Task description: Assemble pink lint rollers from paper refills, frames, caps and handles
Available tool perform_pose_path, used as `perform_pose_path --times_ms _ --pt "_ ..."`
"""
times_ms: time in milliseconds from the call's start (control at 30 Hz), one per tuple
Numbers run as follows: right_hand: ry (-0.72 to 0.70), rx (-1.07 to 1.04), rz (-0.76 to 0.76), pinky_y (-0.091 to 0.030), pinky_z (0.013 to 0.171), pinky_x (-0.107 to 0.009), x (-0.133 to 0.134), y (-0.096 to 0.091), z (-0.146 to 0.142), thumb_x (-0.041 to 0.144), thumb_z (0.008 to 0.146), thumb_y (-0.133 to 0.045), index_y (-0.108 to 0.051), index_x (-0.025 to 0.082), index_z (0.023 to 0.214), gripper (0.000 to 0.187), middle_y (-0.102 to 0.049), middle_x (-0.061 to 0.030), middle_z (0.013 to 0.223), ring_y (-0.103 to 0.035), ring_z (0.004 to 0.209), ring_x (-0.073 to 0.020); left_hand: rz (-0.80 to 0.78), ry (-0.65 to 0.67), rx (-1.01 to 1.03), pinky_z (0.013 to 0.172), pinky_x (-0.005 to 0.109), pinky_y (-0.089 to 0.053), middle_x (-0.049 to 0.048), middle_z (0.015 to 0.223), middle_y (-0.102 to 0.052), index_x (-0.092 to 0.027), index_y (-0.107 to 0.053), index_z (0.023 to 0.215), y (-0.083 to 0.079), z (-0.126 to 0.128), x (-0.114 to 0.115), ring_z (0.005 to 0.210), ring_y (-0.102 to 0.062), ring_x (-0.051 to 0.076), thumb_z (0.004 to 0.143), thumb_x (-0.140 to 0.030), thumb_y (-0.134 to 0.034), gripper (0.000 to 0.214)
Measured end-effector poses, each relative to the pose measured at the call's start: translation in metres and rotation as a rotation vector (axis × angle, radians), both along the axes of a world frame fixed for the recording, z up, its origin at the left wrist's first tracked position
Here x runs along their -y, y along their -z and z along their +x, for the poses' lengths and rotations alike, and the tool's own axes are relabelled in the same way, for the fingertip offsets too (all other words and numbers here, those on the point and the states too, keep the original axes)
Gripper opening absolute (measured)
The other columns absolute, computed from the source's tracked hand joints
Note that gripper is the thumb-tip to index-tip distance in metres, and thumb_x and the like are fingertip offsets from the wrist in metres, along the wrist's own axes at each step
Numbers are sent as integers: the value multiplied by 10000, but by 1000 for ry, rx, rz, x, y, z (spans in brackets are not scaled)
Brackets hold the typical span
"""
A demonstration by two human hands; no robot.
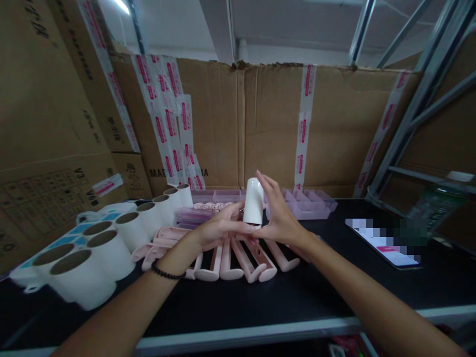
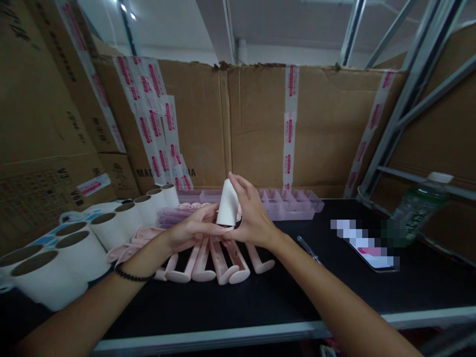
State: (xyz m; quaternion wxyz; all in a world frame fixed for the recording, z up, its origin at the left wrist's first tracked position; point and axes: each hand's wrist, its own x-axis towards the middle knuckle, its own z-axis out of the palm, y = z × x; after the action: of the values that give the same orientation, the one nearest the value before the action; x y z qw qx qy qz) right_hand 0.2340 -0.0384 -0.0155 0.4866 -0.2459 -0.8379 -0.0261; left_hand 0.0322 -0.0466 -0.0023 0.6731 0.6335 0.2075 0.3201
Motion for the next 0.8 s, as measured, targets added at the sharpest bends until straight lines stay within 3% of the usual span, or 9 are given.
perform_pose_path --times_ms 133,267,600,700,800 --pt "-31 1 -16 -254 1225 -555 1 -1 2 456 666 -846 -46 304 1620 1255 -210 -119 1634 -229 1510 -331 8 -34 4 710 259 -571 64 987 -674 -142 -625 1231 -3 -2 -1 815 -663 161 729 -118 -790 529" --pt "-36 -34 -29 -271 1211 -581 1 -4 5 500 702 -827 -66 311 1619 1206 -221 -119 1635 -247 1500 -342 38 -29 5 771 276 -564 93 1004 -708 -136 -620 1288 -6 -5 -2 856 -687 182 766 -138 -781 546" --pt "-1 -185 -1 -301 1205 -585 -3 -3 7 453 696 -870 -115 335 1612 1193 -288 -120 1589 -316 1464 -347 57 -150 62 852 291 -569 150 1172 -735 -143 -606 1339 -6 -5 -6 974 -735 220 767 -171 -816 611" --pt "-50 -339 -12 -342 1201 -546 -6 0 5 387 761 -836 -189 332 1599 1060 -356 -113 1535 -378 1436 -322 60 -234 136 859 336 -593 144 1120 -752 -136 -589 1293 -3 -4 -9 947 -755 240 747 -154 -831 597" --pt "-87 -526 -35 -440 1147 -492 -11 2 5 329 878 -724 -337 328 1546 772 -418 -103 1486 -467 1377 -285 81 -326 188 856 351 -604 142 1045 -763 -114 -608 1154 -3 -3 -13 909 -770 260 744 -154 -834 470"
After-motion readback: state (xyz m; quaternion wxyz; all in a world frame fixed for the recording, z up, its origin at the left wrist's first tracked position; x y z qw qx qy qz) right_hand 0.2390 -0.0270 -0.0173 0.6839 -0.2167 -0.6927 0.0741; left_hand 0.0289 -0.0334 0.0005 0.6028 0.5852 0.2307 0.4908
